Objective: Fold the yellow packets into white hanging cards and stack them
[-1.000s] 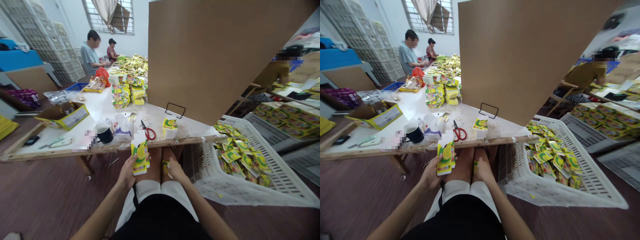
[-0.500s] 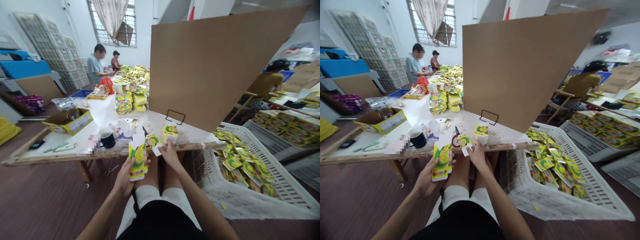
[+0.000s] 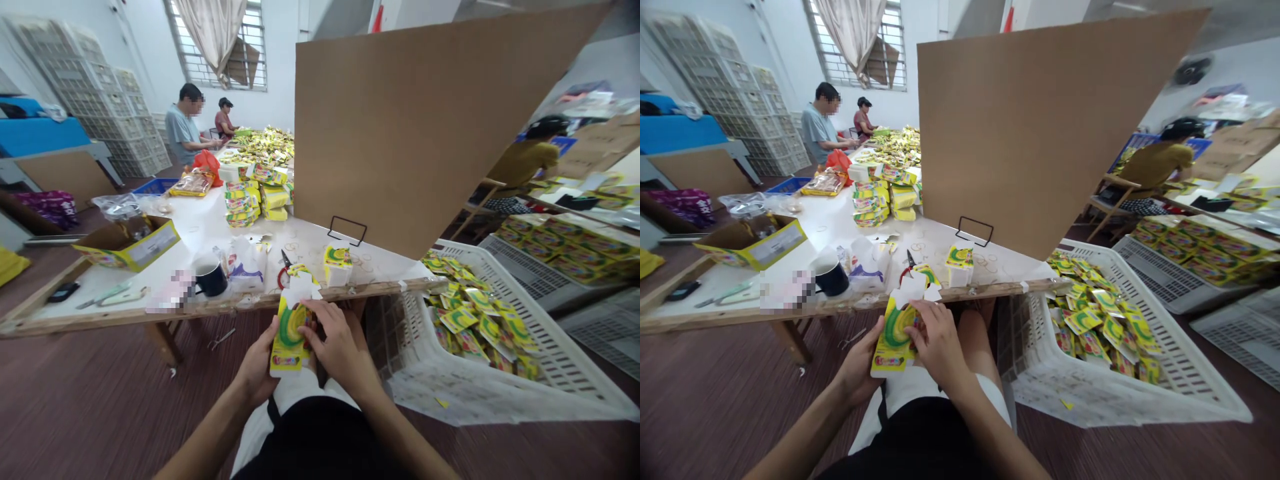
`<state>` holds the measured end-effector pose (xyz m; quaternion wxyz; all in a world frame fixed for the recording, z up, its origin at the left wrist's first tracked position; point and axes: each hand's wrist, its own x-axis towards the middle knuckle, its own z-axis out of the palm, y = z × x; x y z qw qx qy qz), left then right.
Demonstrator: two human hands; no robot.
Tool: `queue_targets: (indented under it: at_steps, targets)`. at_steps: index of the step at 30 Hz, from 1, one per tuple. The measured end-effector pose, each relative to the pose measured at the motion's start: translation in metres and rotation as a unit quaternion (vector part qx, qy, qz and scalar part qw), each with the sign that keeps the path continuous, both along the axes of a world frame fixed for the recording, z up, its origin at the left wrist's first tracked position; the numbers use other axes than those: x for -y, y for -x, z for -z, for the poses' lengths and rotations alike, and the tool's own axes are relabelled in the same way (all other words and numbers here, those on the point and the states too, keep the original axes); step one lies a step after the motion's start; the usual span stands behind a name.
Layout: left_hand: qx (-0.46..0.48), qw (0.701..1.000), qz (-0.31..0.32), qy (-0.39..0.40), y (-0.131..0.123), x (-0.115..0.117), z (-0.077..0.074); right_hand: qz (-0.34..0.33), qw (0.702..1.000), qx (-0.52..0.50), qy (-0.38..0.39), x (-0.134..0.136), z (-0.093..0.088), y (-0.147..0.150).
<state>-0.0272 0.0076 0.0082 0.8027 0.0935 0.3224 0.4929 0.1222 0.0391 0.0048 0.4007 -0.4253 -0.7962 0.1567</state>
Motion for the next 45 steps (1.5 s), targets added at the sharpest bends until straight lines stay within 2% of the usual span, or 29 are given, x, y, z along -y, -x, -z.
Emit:
queue_targets:
  at_steps: [5, 11, 17, 21, 25, 29, 33, 37, 40, 42, 43, 45]
  targets:
    - [0.055, 0.998, 0.040, -0.002, 0.007, -0.001, 0.001, -0.011, 1.000, -0.010, 0.007, 0.004, 0.001, -0.003]
    - [0.069, 0.995, 0.076, -0.017, 0.015, 0.004, 0.001, -0.053, 0.997, -0.039, 0.047, 0.007, -0.006, -0.003]
    - [0.049, 0.996, 0.067, -0.031, 0.017, 0.008, -0.001, -0.053, 0.992, -0.042, 0.111, 0.011, -0.014, -0.003]
    - [0.032, 0.997, 0.047, -0.043, 0.017, 0.008, -0.002, -0.068, 0.992, -0.067, 0.082, 0.013, -0.014, -0.004]
    - [0.030, 0.997, 0.057, -0.041, 0.014, 0.010, -0.004, -0.071, 0.990, -0.031, 0.114, 0.015, -0.015, -0.004]
    - [0.029, 0.997, 0.059, -0.028, 0.012, 0.012, -0.009, -0.067, 0.992, -0.056, 0.087, 0.015, -0.016, -0.004]
    - [0.014, 0.999, 0.043, -0.016, 0.012, 0.013, -0.011, -0.054, 0.991, -0.057, 0.105, 0.015, -0.019, -0.004]
    - [0.003, 0.999, 0.043, -0.016, 0.009, 0.013, -0.008, -0.051, 0.974, -0.155, 0.154, 0.016, -0.023, -0.003]
    - [-0.013, 0.996, 0.056, -0.066, 0.006, 0.012, -0.005, -0.087, 0.937, -0.262, 0.216, 0.016, -0.025, -0.002]
    - [-0.030, 0.992, 0.059, -0.105, 0.004, 0.012, -0.003, -0.101, 0.921, -0.304, 0.222, 0.015, -0.024, 0.000]
    - [-0.040, 0.990, 0.054, -0.120, 0.004, 0.012, -0.002, -0.085, 0.922, -0.311, 0.213, 0.015, -0.023, 0.001]
    - [-0.064, 0.988, 0.028, -0.140, 0.002, 0.011, 0.001, -0.005, 0.934, -0.311, 0.174, 0.016, -0.018, 0.005]
